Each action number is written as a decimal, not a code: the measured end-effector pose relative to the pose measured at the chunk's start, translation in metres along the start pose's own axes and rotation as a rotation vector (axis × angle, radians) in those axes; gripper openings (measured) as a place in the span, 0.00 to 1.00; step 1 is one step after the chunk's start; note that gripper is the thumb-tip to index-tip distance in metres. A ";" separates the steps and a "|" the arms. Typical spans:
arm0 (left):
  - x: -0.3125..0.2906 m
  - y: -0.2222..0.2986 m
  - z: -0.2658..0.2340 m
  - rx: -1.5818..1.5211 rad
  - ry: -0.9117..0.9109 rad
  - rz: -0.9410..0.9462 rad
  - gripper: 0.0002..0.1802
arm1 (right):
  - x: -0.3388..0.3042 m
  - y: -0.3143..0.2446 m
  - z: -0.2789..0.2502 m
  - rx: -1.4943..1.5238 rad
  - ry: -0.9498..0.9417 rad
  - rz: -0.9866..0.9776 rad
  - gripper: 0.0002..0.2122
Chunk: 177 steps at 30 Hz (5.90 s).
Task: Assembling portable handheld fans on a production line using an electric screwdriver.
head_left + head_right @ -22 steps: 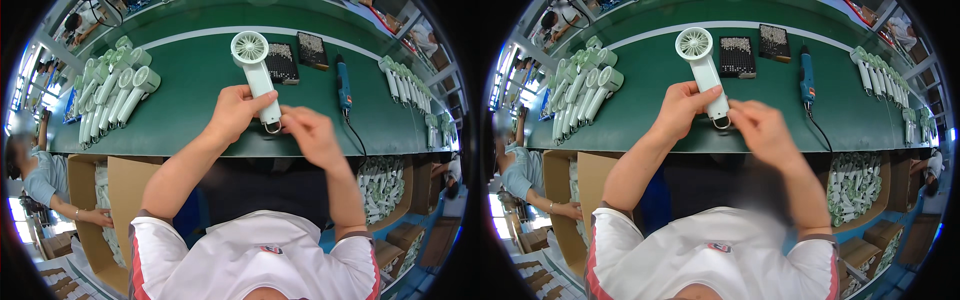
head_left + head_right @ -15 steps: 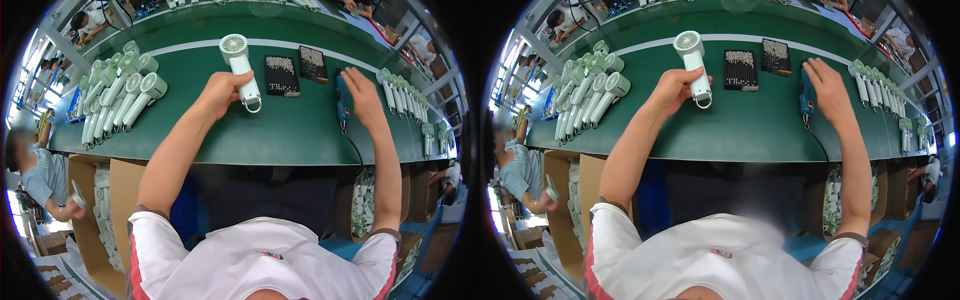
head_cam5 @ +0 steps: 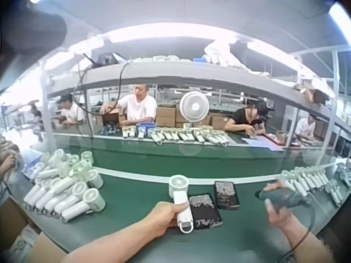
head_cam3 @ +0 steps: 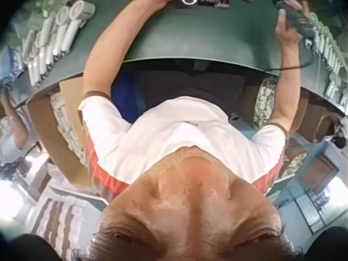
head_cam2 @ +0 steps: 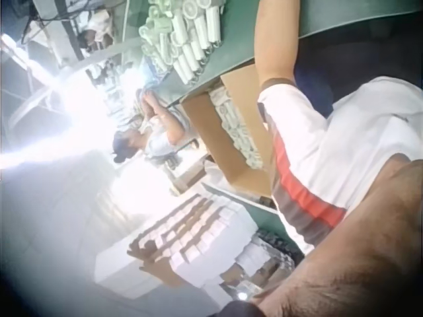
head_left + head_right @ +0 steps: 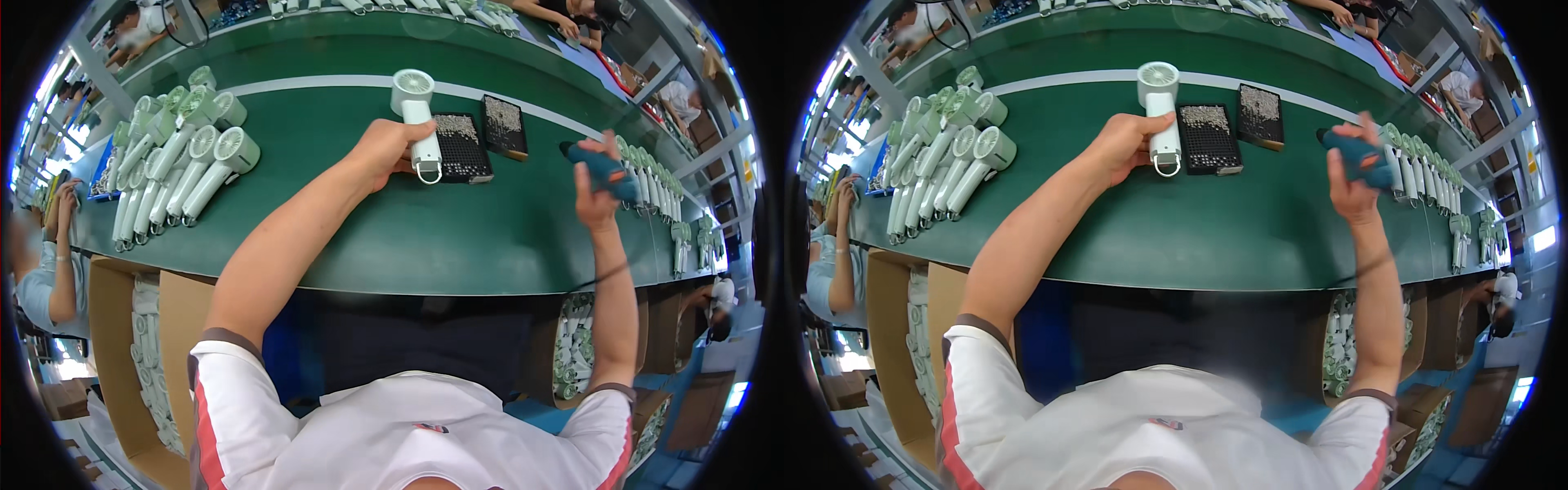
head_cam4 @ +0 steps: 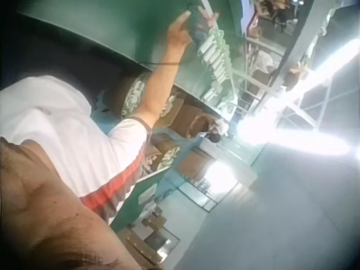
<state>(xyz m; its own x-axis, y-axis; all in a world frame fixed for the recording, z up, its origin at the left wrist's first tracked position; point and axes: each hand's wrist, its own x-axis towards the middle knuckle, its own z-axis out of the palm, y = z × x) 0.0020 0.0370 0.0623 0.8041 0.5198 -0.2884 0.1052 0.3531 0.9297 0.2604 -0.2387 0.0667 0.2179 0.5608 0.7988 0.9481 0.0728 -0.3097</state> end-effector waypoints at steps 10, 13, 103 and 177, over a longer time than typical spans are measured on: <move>-0.023 -0.018 -0.010 -0.067 -0.102 -0.101 0.25 | 0.120 -0.082 0.074 0.822 0.479 0.376 0.16; -0.021 -0.023 -0.007 0.062 -0.108 -0.116 0.23 | 0.102 -0.080 0.097 0.891 0.409 0.409 0.12; -0.025 -0.029 0.010 0.133 0.003 0.021 0.18 | 0.057 -0.165 0.140 1.148 0.184 0.482 0.09; -0.127 -0.044 -0.010 -0.267 0.071 0.138 0.18 | -0.030 -0.054 -0.004 -0.387 -0.562 0.127 0.42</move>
<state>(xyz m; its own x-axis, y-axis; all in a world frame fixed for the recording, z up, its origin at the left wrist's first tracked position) -0.1109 -0.0365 0.0557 0.7561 0.6269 -0.1876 -0.1675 0.4626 0.8706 0.2034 -0.2625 0.0617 0.2786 0.8951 0.3481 0.9604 -0.2625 -0.0936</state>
